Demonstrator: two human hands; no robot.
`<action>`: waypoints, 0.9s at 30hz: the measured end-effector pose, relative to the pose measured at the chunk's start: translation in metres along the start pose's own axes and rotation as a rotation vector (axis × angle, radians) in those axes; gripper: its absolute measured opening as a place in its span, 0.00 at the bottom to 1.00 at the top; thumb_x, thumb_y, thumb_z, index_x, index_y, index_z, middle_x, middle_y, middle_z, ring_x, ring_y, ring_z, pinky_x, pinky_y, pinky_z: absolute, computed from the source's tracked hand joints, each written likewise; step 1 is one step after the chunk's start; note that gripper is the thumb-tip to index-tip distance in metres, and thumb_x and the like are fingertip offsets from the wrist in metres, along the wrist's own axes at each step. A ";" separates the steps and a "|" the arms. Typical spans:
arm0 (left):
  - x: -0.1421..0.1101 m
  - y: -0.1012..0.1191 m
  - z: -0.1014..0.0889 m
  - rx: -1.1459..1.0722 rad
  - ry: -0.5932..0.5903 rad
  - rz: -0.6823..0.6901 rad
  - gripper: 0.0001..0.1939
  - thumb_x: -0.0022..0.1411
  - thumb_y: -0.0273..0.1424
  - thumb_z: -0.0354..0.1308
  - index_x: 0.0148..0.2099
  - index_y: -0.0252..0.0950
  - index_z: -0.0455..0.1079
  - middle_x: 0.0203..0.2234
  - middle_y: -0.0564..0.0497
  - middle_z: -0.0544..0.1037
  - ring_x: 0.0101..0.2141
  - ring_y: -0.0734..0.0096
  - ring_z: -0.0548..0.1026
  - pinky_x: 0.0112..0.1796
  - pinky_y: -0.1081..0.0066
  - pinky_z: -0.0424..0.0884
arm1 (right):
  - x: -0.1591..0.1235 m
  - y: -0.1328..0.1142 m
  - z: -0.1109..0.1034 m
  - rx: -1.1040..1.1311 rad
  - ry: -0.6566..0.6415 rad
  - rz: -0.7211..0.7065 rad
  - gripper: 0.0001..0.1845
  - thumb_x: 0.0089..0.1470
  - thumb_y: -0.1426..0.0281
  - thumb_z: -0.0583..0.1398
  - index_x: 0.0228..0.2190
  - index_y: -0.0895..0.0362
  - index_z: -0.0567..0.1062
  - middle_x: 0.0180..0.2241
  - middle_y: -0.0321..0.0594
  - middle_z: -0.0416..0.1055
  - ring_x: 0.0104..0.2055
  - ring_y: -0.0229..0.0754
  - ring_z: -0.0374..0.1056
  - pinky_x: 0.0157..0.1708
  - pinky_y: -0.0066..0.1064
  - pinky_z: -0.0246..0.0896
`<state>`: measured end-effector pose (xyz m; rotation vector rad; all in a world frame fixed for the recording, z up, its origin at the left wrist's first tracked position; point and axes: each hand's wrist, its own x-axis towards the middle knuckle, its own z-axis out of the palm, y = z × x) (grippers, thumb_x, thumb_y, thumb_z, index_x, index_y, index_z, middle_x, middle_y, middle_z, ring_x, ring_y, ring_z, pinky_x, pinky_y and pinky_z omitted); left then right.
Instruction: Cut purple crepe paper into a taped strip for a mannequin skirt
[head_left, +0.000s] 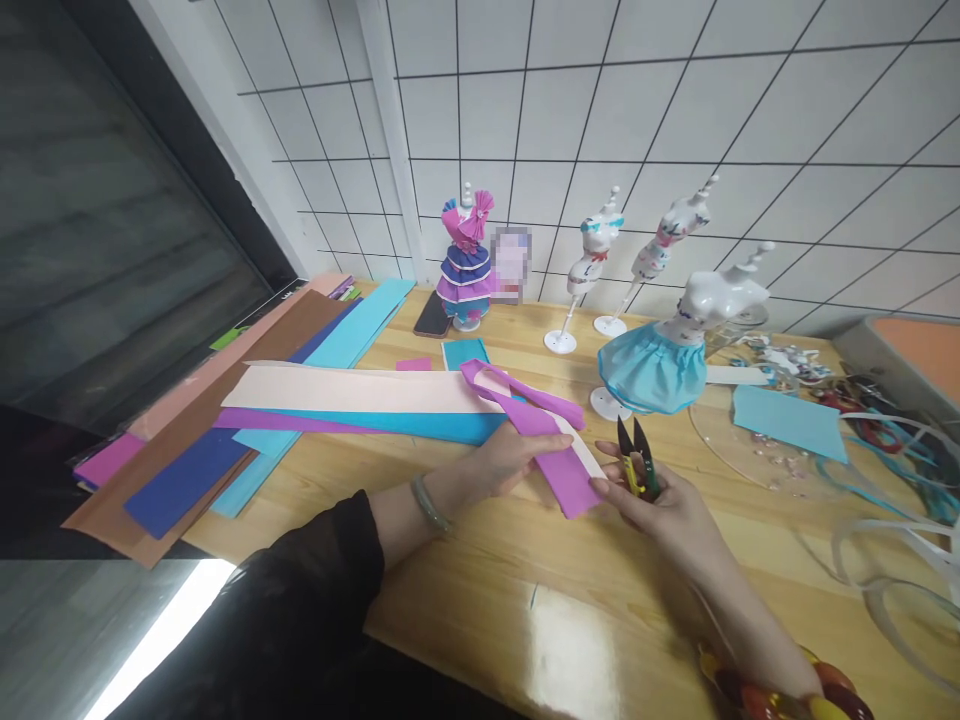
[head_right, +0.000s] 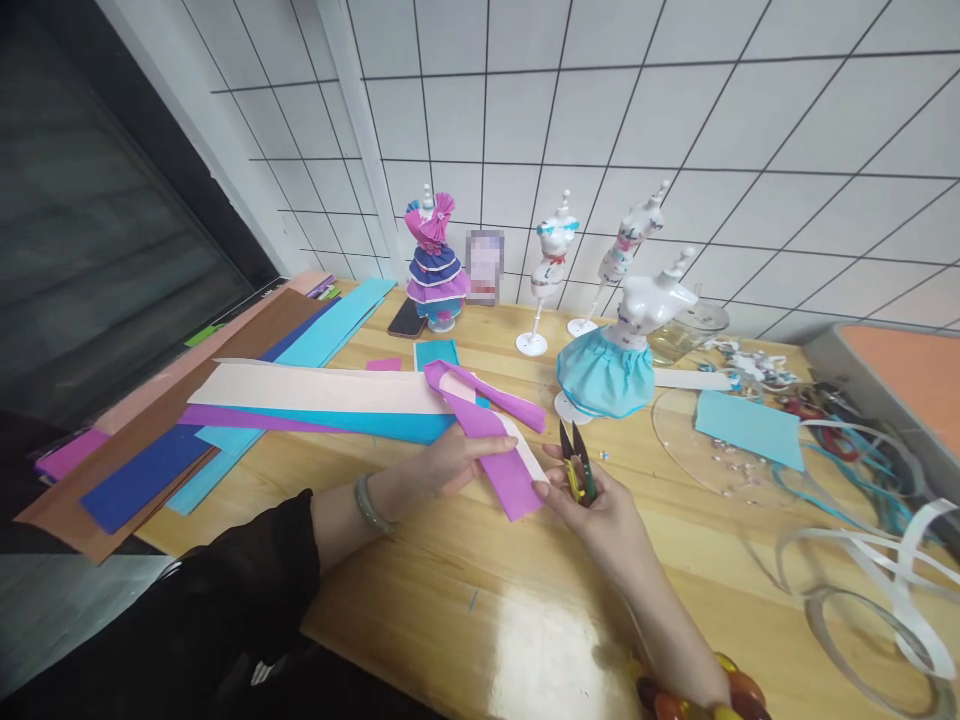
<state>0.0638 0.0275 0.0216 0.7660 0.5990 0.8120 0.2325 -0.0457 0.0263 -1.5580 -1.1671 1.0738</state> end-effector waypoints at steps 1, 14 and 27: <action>0.000 0.001 0.000 0.001 0.010 0.021 0.17 0.41 0.33 0.69 0.34 0.31 0.70 0.28 0.51 0.74 0.31 0.73 0.70 0.36 0.70 0.65 | 0.000 0.001 0.000 -0.008 0.006 0.014 0.18 0.36 0.58 0.67 0.23 0.58 0.72 0.41 0.48 0.73 0.39 0.47 0.69 0.28 0.30 0.63; 0.000 -0.015 -0.003 0.145 0.062 0.087 0.16 0.45 0.32 0.67 0.36 0.33 0.69 0.31 0.50 0.73 0.34 0.70 0.70 0.38 0.69 0.66 | 0.006 0.013 0.003 -0.075 0.040 0.072 0.26 0.38 0.57 0.66 0.39 0.60 0.74 0.32 0.43 0.74 0.26 0.39 0.66 0.26 0.31 0.61; 0.001 -0.018 -0.006 0.146 0.031 0.064 0.20 0.47 0.37 0.65 0.42 0.33 0.69 0.34 0.48 0.75 0.35 0.66 0.73 0.38 0.67 0.67 | 0.007 0.017 0.008 -0.059 -0.001 0.034 0.18 0.39 0.58 0.66 0.30 0.58 0.76 0.35 0.46 0.76 0.44 0.51 0.69 0.46 0.40 0.62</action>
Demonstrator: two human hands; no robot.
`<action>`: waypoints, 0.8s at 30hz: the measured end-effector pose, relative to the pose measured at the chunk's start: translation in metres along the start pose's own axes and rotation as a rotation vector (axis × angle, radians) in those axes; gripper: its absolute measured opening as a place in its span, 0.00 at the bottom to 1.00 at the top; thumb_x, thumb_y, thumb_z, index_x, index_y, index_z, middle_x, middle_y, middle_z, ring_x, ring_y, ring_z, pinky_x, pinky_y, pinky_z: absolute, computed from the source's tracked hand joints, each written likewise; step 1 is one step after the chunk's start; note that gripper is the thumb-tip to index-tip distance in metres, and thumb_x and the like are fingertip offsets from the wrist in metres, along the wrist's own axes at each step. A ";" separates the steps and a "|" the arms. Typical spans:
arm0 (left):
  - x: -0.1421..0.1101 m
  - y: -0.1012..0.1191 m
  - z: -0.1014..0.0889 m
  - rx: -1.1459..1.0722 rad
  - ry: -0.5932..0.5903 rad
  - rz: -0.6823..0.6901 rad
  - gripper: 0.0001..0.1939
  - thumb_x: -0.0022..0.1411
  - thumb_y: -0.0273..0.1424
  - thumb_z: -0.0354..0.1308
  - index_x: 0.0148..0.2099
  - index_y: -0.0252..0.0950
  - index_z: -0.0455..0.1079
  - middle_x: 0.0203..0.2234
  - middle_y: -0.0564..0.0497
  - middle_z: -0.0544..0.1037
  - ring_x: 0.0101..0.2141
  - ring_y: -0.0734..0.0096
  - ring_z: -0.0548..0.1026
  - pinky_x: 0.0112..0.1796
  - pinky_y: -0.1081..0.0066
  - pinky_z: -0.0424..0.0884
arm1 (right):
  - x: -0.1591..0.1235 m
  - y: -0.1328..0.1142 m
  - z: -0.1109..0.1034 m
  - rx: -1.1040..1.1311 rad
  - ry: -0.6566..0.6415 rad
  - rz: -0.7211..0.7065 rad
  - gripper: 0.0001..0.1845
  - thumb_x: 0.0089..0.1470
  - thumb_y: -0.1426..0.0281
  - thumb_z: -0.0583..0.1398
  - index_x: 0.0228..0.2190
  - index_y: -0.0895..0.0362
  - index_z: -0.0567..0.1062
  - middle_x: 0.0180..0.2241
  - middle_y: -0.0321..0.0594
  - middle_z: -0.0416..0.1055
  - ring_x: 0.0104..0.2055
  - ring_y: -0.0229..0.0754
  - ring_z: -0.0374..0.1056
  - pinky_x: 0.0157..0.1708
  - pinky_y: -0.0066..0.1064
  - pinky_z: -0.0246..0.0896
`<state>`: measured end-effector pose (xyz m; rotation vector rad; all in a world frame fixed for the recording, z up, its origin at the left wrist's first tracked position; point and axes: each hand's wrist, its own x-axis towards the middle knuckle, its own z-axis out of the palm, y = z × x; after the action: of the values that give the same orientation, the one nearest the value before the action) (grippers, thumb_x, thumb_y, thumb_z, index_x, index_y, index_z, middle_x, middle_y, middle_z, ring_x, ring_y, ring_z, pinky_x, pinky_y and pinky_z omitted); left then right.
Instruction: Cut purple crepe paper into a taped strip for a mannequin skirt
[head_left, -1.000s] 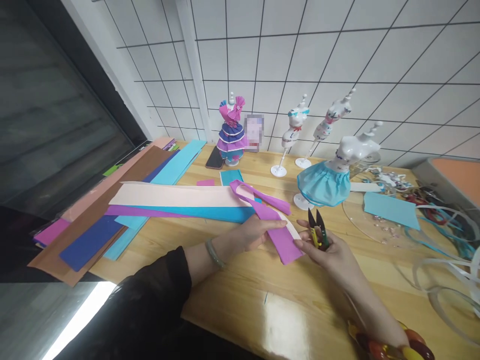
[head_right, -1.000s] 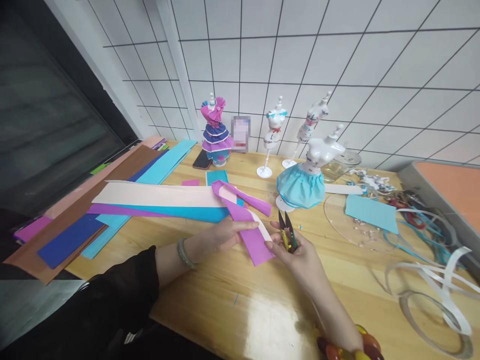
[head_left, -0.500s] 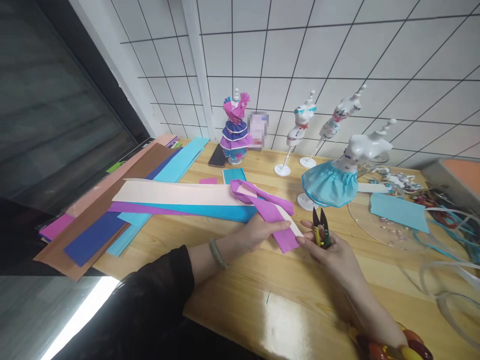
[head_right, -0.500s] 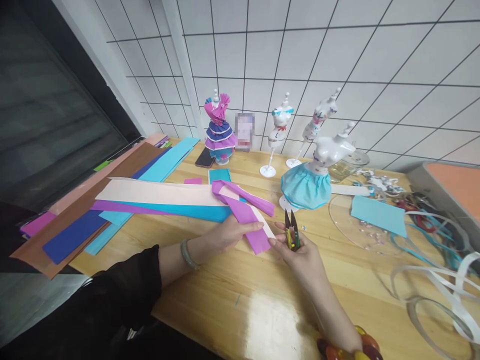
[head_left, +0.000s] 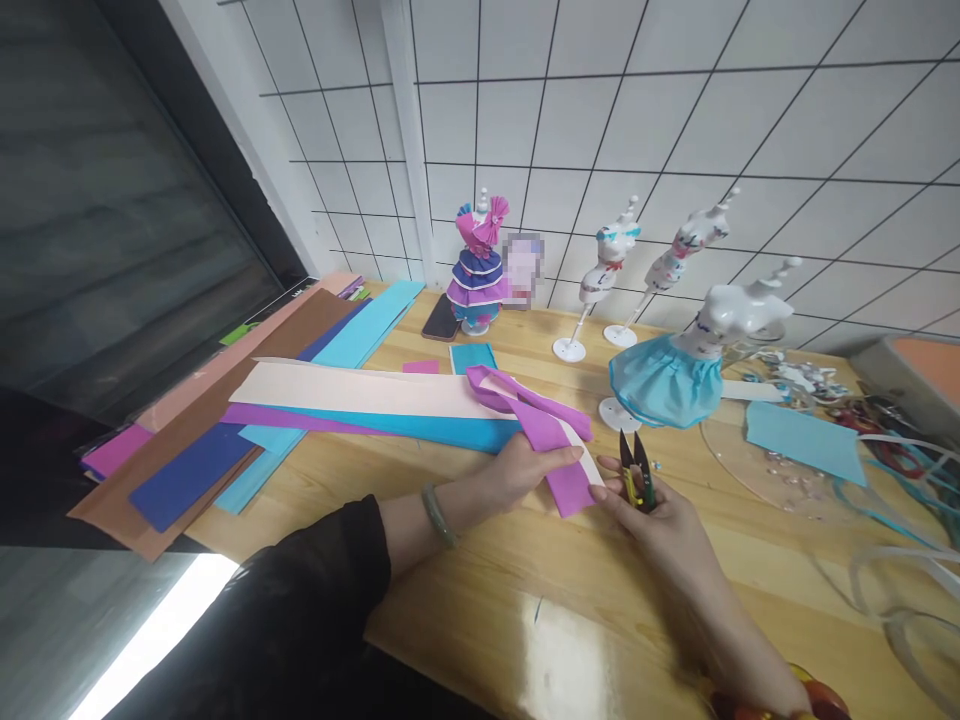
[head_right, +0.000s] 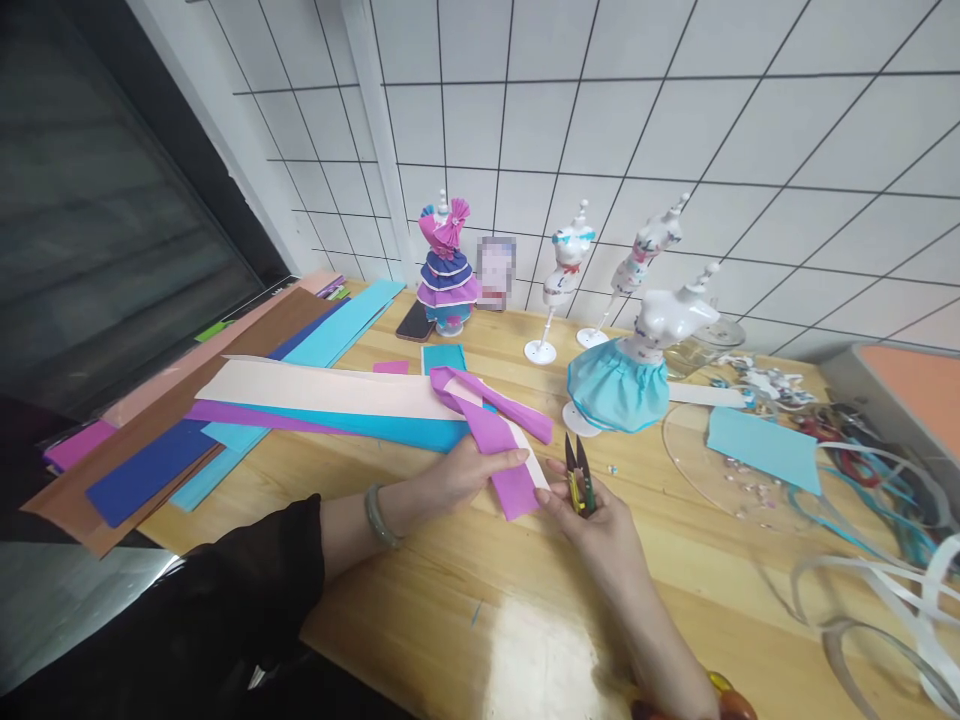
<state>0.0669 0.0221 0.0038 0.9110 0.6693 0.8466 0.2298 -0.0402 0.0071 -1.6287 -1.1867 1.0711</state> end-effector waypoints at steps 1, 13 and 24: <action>0.001 -0.001 0.000 -0.005 0.004 -0.011 0.20 0.48 0.38 0.64 0.42 0.33 0.69 0.33 0.48 0.76 0.34 0.66 0.74 0.37 0.66 0.67 | 0.000 0.000 0.000 0.000 0.002 0.001 0.18 0.39 0.58 0.66 0.30 0.58 0.76 0.35 0.46 0.76 0.44 0.50 0.69 0.46 0.39 0.62; 0.003 -0.006 -0.004 0.026 0.043 0.032 0.18 0.45 0.36 0.67 0.36 0.32 0.69 0.32 0.48 0.75 0.34 0.67 0.72 0.38 0.68 0.68 | 0.002 0.008 0.002 -0.018 0.043 0.020 0.25 0.40 0.59 0.65 0.40 0.61 0.75 0.33 0.45 0.76 0.36 0.47 0.71 0.37 0.36 0.65; 0.006 -0.006 -0.004 0.044 0.052 0.053 0.16 0.47 0.35 0.65 0.38 0.33 0.70 0.34 0.48 0.75 0.36 0.67 0.72 0.39 0.68 0.67 | -0.001 0.002 0.003 -0.019 0.053 0.030 0.25 0.41 0.57 0.64 0.39 0.60 0.75 0.38 0.45 0.75 0.38 0.46 0.70 0.41 0.36 0.63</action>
<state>0.0686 0.0270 -0.0046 0.9521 0.7136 0.9077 0.2275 -0.0410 0.0045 -1.6838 -1.1445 1.0324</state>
